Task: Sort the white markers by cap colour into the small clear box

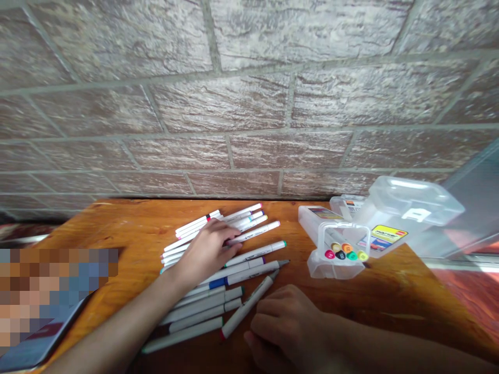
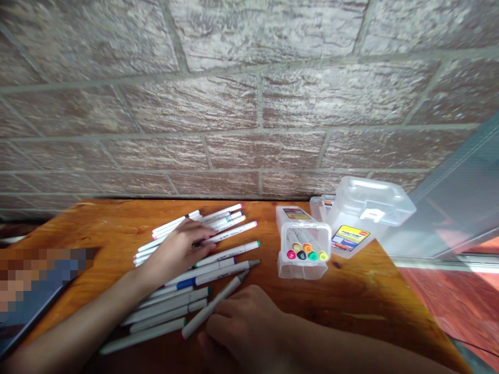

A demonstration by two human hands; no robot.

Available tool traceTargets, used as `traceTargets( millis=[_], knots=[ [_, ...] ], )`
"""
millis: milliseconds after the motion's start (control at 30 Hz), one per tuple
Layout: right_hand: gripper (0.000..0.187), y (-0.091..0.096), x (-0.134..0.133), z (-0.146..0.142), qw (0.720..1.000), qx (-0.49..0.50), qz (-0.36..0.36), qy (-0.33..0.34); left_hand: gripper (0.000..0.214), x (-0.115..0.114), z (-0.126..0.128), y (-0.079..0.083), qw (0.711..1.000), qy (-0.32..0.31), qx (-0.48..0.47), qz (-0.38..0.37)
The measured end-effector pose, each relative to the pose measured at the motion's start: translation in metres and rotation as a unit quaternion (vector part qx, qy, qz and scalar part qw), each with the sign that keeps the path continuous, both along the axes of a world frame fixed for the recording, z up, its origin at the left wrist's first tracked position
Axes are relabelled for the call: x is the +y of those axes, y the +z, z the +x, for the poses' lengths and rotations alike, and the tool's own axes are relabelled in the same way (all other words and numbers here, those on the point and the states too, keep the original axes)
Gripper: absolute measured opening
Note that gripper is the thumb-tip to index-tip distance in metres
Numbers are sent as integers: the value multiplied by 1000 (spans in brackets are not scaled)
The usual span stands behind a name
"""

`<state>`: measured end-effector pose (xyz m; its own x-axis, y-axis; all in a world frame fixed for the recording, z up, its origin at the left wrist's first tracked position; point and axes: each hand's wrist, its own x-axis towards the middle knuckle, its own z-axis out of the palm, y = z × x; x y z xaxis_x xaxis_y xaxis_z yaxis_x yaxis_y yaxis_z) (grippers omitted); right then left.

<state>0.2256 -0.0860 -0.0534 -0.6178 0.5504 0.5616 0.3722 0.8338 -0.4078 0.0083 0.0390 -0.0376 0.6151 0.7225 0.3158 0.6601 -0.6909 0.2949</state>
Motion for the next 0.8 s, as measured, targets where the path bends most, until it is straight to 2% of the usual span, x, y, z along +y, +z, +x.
traceTargets(
  millis=[233, 367, 467, 533, 633, 800],
  knots=[
    [22, -3, 1, 1, 1000, 6, 0, 5, 17, -9, 11, 2, 1000, 3, 15, -9],
    [25, -3, 0, -1, 1000, 11, 25, -1, 19, -11, 9, 8, 999, 10, -36, -3],
    [27, -5, 1, -2, 999, 20, 44, -2, 22, -11, 3, 12, 994, 44, -100, 5],
    [27, -7, 2, -1, 998, 21, 54, -9, 24, -12, 0, 16, 987, 60, -146, -19],
    [22, -5, 3, 1, 999, 25, 35, -25, 25, -16, 0, 26, 966, 59, -235, -93],
    [9, 6, 6, 6, 989, 92, -93, -62, 22, -21, -1, 54, 902, 1, -382, -200]
  ],
)
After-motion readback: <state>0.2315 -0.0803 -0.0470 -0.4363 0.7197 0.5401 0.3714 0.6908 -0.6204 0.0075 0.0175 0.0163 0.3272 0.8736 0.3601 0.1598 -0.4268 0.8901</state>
